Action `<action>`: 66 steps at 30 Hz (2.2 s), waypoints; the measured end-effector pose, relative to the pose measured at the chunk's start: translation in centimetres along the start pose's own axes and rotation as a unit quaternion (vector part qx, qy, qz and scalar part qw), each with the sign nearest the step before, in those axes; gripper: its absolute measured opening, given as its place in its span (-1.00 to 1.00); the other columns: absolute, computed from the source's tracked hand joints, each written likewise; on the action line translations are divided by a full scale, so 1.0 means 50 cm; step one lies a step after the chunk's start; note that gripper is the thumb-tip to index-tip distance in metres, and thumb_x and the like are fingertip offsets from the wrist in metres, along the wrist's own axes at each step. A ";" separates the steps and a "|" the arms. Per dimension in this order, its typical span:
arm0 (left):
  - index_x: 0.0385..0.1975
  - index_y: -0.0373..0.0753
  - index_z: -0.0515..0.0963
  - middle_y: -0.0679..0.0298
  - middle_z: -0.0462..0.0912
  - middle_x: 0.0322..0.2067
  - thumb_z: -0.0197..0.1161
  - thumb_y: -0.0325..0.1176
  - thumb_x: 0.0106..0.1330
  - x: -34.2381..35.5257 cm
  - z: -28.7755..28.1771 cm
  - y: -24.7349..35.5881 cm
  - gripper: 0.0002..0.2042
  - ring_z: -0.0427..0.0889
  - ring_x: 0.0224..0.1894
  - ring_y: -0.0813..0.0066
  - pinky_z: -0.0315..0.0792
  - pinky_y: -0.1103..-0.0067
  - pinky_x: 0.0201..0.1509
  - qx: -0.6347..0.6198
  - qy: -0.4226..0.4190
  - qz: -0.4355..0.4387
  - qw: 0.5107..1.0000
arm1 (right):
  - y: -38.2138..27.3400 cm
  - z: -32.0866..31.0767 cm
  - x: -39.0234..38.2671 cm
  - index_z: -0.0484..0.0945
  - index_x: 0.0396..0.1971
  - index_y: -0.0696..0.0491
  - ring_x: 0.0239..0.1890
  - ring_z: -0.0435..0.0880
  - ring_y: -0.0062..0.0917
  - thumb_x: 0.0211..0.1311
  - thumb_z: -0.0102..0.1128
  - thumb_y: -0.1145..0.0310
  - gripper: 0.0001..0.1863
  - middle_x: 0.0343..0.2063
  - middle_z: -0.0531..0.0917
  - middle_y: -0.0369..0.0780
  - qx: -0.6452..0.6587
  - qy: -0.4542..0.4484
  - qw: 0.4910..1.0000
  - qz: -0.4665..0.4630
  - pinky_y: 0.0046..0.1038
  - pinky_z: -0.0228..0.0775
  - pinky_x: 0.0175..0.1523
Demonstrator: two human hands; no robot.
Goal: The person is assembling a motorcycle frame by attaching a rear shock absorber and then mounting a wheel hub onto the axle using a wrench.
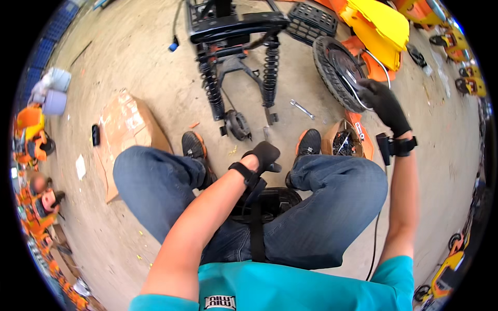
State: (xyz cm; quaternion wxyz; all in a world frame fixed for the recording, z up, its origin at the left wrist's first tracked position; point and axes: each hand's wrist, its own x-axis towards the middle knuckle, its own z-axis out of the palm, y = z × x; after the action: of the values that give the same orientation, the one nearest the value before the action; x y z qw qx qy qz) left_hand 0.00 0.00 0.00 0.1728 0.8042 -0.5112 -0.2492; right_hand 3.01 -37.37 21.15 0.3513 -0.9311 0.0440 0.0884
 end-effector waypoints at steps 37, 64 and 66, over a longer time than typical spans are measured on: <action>0.03 -0.33 0.47 -0.14 0.56 -0.02 0.20 -0.30 0.24 -0.107 -0.286 0.099 -0.61 0.56 0.06 -0.10 0.45 0.22 0.13 -0.198 0.129 -0.279 0.931 | -0.148 0.329 0.072 0.62 -0.15 0.12 -0.26 0.67 -0.05 0.10 0.14 0.47 -0.72 -0.38 0.68 0.03 -0.246 -0.251 0.885 -0.305 -0.13 0.51 -0.11; -0.19 -0.24 0.55 0.04 0.64 -0.22 0.27 -0.09 0.21 -0.219 -0.473 0.051 -0.65 0.63 -0.15 -0.03 0.49 0.17 -0.06 0.050 0.163 -0.168 0.971 | -0.172 0.368 0.142 0.63 -0.20 0.14 -0.24 0.67 -0.04 0.02 0.15 0.50 -0.71 -0.38 0.68 0.04 -0.188 -0.121 0.955 -0.197 -0.15 0.51 -0.11; -0.12 -0.27 0.55 0.03 0.64 -0.19 0.29 -0.19 0.24 -0.214 -0.492 0.048 -0.68 0.63 -0.12 -0.02 0.50 0.21 -0.01 0.014 0.237 -0.178 0.955 | -0.170 0.370 0.144 0.63 -0.19 0.15 -0.23 0.67 -0.05 0.03 0.12 0.50 -0.70 -0.37 0.68 0.04 -0.192 -0.123 0.954 -0.192 -0.16 0.51 -0.10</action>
State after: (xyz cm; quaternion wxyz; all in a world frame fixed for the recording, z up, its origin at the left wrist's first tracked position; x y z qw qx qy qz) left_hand 8.65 9.30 23.79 0.2304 0.9206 -0.3072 -0.0707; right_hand 8.80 -18.91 11.57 0.1790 -0.9537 -0.1973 0.1397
